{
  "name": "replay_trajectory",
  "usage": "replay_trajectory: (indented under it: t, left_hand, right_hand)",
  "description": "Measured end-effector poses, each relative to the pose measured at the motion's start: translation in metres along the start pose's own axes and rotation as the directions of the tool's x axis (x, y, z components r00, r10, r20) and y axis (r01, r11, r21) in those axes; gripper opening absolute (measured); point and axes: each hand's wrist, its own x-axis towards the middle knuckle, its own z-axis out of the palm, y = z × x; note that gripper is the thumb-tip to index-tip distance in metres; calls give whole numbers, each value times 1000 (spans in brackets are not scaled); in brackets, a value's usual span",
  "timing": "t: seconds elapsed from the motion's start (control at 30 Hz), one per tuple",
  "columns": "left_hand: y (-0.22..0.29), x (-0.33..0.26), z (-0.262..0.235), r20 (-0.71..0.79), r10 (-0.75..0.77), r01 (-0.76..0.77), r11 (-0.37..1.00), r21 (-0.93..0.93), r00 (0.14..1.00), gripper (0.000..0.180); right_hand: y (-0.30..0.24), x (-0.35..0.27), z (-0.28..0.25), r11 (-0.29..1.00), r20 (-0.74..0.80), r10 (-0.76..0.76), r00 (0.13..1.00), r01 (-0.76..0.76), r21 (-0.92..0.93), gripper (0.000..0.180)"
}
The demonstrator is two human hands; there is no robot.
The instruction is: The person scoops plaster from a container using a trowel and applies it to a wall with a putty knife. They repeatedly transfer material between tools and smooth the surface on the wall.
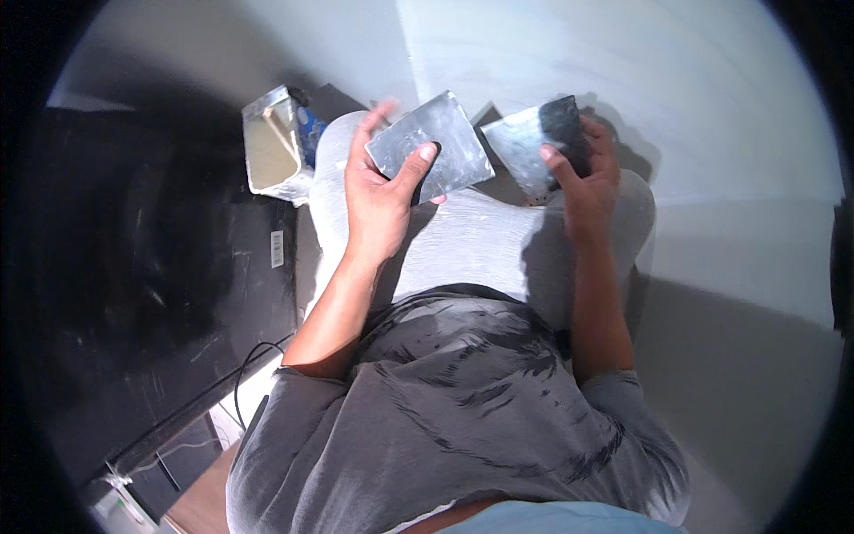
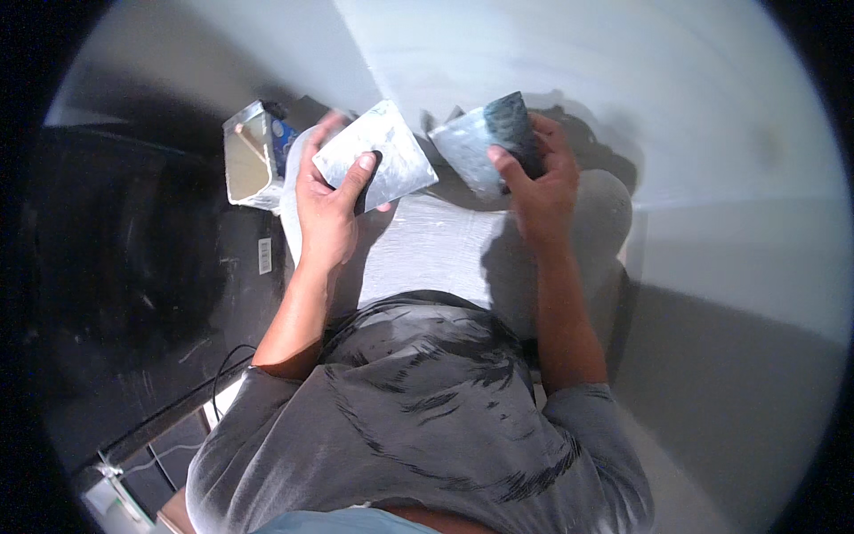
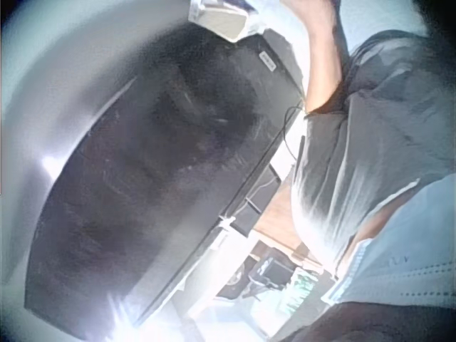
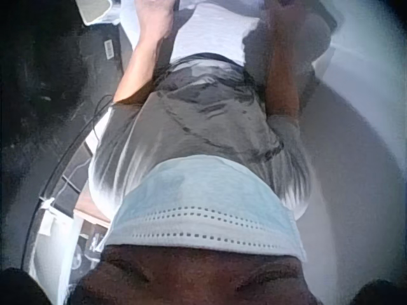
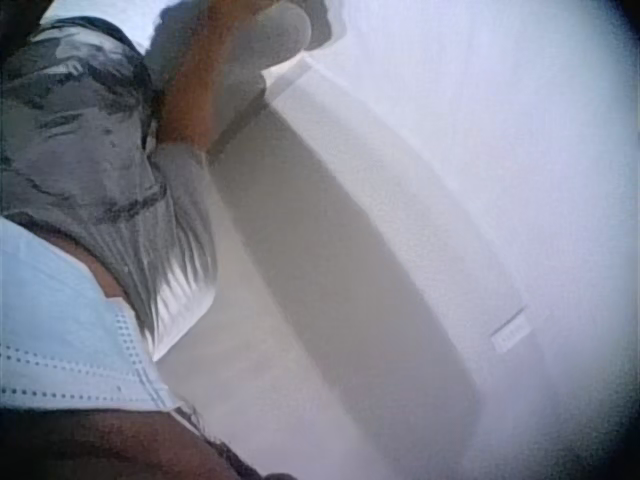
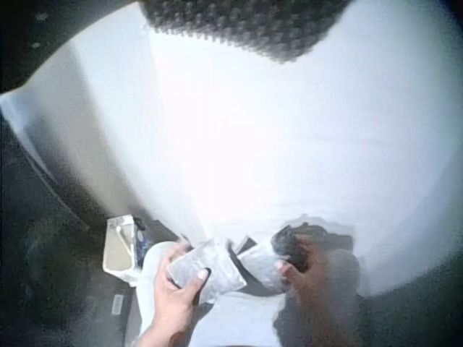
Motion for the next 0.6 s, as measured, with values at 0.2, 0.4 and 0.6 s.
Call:
replay_trajectory:
  t: [0.2,0.4,0.6]
  left_hand:
    - [16,-7,-70,-93,373,-316,875,368,923,31]
    - [38,-24,-120,274,799,-600,131,789,536,40]
    - [53,-23,-147,465,730,-683,3,731,501,39]
  right_hand:
    - [-39,0,32,998,139,-62,988,65,-17,53]
    - [-61,-3,64,990,600,9,800,79,-120,36]
    - [-79,-13,123,981,789,190,584,-137,-136,26]
